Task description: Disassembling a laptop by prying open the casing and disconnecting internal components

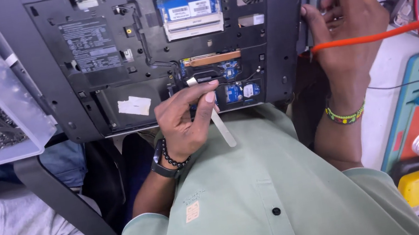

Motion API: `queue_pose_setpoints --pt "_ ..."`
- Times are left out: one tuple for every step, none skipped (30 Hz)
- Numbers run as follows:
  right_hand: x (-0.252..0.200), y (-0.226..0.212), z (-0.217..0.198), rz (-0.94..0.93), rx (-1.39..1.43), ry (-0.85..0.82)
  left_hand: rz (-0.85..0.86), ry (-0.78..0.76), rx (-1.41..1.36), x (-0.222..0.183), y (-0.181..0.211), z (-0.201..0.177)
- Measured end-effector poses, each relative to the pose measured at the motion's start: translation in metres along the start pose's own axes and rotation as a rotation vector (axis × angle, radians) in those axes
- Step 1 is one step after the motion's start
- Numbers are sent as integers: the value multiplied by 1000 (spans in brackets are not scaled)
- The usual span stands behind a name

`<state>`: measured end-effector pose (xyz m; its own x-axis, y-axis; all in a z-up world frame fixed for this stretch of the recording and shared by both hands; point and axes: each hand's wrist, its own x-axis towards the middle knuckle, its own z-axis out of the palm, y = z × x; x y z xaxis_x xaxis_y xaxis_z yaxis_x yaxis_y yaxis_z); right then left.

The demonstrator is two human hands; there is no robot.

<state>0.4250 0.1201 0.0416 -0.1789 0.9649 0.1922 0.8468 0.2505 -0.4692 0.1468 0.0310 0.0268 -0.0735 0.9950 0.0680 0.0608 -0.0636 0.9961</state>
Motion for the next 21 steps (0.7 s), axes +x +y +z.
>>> queue_pose_setpoints --pt "1 5 -1 -9 -44 -59 -37 9 -35 -2 -2 -2" --pt "1 10 -1 -13 -44 -64 -40 16 -37 -2 -3 -3" --pt "0 16 -1 28 48 -59 -25 12 -34 -2 -3 -3" --pt "0 22 -2 70 137 -53 -8 7 -35 -1 -5 -2" --pt "-4 27 -5 66 133 -56 -9 12 -40 0 -4 -3" --pt "-7 32 -8 231 378 -52 2 5 -34 1 -2 -3" --pt "-10 38 -11 397 630 -58 12 -2 -28 3 -1 -2" --pt "-8 26 -14 401 629 -60 8 -4 -28 2 -1 -3" --pt "-6 16 -18 498 748 -68 13 -9 -23 2 0 -2" --pt "-5 5 -22 600 863 -64 22 -26 -22 4 0 -2" --pt "-6 7 -21 609 861 -53 22 -39 -26 3 -1 -2" --pt "-7 9 -20 656 969 -32 20 -34 -31 2 -3 -2" --pt "-9 10 -19 702 1079 -9 17 -29 -36 2 -3 -2" --pt "-8 7 -20 701 1078 -3 21 -33 -38 2 -3 -1" --pt "-8 4 -20 700 1103 7 24 -35 -21 2 -3 -1" --pt "-7 0 -20 698 1130 15 26 -36 -3 2 -3 -2" --pt "-6 -1 -20 696 1130 20 30 -38 -4 1 -4 -1" --pt "-5 -2 -19 714 1187 36 39 -33 13 0 -5 -1" --pt "-5 -3 -18 731 1244 53 49 -28 31 -1 -6 -2" --pt "-4 -3 -17 732 1245 51 47 -27 32 -2 -7 -1" --pt "-4 -4 -17 692 1208 48 48 -27 35 -3 -7 -1"
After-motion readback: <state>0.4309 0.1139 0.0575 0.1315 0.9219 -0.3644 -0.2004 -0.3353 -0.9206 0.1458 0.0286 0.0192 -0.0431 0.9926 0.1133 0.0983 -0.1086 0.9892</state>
